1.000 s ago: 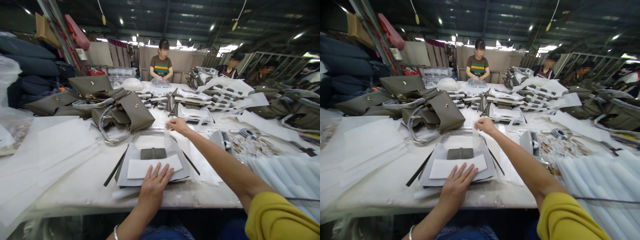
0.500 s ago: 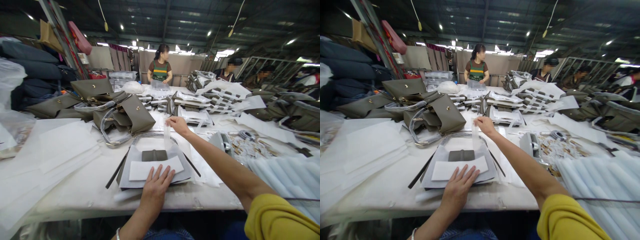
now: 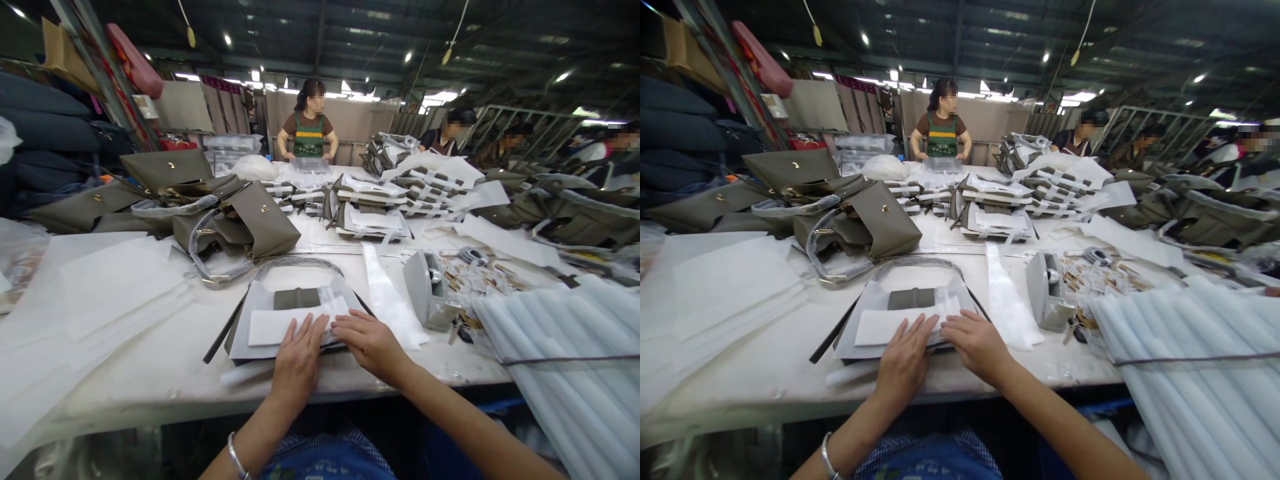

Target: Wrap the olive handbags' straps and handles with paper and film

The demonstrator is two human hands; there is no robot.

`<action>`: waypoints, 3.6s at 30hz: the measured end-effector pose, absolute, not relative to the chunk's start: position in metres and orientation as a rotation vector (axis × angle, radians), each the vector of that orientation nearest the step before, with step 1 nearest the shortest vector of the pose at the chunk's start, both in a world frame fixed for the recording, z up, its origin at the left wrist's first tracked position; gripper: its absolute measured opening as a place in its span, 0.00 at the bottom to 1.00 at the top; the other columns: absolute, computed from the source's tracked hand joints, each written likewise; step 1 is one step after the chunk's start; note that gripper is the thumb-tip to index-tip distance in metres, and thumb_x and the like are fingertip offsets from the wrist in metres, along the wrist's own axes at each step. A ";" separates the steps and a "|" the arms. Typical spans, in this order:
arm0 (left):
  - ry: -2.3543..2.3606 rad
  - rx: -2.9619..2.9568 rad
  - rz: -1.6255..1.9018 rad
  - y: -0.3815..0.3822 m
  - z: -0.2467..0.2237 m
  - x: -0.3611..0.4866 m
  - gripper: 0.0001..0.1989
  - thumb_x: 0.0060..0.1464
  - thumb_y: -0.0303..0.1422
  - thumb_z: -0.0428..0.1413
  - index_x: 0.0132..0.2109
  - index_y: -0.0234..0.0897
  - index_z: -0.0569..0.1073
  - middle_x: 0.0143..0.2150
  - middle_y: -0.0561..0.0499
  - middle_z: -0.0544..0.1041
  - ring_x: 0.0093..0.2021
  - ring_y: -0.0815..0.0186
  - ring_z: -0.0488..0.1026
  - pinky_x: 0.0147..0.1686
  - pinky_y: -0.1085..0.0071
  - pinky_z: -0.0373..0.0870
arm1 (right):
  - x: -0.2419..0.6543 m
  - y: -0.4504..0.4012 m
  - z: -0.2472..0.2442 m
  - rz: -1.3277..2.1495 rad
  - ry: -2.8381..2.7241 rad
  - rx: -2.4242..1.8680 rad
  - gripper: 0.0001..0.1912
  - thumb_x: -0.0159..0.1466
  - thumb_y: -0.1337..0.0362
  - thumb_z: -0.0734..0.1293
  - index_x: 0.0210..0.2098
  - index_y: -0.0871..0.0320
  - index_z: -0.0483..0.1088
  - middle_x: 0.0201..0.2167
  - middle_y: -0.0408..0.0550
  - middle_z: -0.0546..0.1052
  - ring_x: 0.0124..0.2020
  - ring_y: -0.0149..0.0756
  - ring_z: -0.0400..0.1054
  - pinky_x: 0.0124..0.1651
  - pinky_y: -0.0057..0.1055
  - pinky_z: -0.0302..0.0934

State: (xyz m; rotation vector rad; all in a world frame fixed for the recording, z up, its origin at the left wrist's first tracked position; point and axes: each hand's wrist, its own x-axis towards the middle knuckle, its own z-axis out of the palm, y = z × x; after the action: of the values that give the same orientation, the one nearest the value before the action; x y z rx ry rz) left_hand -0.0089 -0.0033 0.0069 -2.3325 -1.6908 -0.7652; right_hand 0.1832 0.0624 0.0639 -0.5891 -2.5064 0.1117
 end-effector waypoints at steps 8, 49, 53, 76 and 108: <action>-1.571 -2.305 -0.603 -0.006 0.009 -0.009 0.32 0.63 0.23 0.46 0.70 0.50 0.52 0.70 0.55 0.56 0.68 0.56 0.57 0.65 0.52 0.57 | 0.196 0.049 0.059 0.104 -2.470 -0.520 0.12 0.70 0.63 0.63 0.50 0.60 0.72 0.50 0.53 0.78 0.55 0.42 0.70 0.62 0.45 0.62; -1.569 -2.443 -0.531 -0.007 0.017 -0.010 0.30 0.64 0.24 0.46 0.69 0.51 0.54 0.68 0.56 0.61 0.67 0.57 0.59 0.64 0.49 0.56 | 0.215 0.033 0.003 -0.154 -2.657 -0.694 0.11 0.69 0.72 0.60 0.39 0.63 0.74 0.33 0.51 0.75 0.34 0.38 0.68 0.38 0.31 0.67; -1.562 -2.428 -0.533 -0.007 0.015 -0.010 0.31 0.63 0.23 0.46 0.69 0.51 0.53 0.68 0.56 0.61 0.67 0.57 0.59 0.64 0.49 0.56 | 0.215 0.030 0.010 -0.288 -2.635 -0.653 0.14 0.71 0.70 0.58 0.35 0.61 0.73 0.29 0.48 0.73 0.30 0.35 0.66 0.33 0.29 0.60; -1.545 -2.433 -0.510 -0.008 0.017 -0.009 0.32 0.63 0.24 0.47 0.70 0.51 0.52 0.68 0.54 0.61 0.68 0.58 0.58 0.65 0.52 0.55 | 0.212 0.016 0.001 0.092 -2.426 -0.651 0.15 0.67 0.74 0.59 0.49 0.58 0.72 0.40 0.49 0.81 0.42 0.37 0.74 0.51 0.39 0.68; -1.554 -2.433 -0.567 -0.007 0.007 -0.007 0.25 0.66 0.31 0.49 0.67 0.50 0.60 0.68 0.56 0.60 0.68 0.55 0.57 0.66 0.47 0.54 | 0.204 0.039 0.056 -0.280 -2.429 -0.353 0.12 0.68 0.75 0.60 0.46 0.65 0.73 0.49 0.59 0.78 0.54 0.44 0.72 0.56 0.44 0.69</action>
State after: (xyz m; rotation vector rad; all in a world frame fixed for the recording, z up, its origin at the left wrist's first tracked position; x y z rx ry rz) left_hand -0.0072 -0.0068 0.0072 -2.4331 -1.5540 -0.5667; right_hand 0.2041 0.0392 0.0558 -0.3530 -2.4287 -0.2801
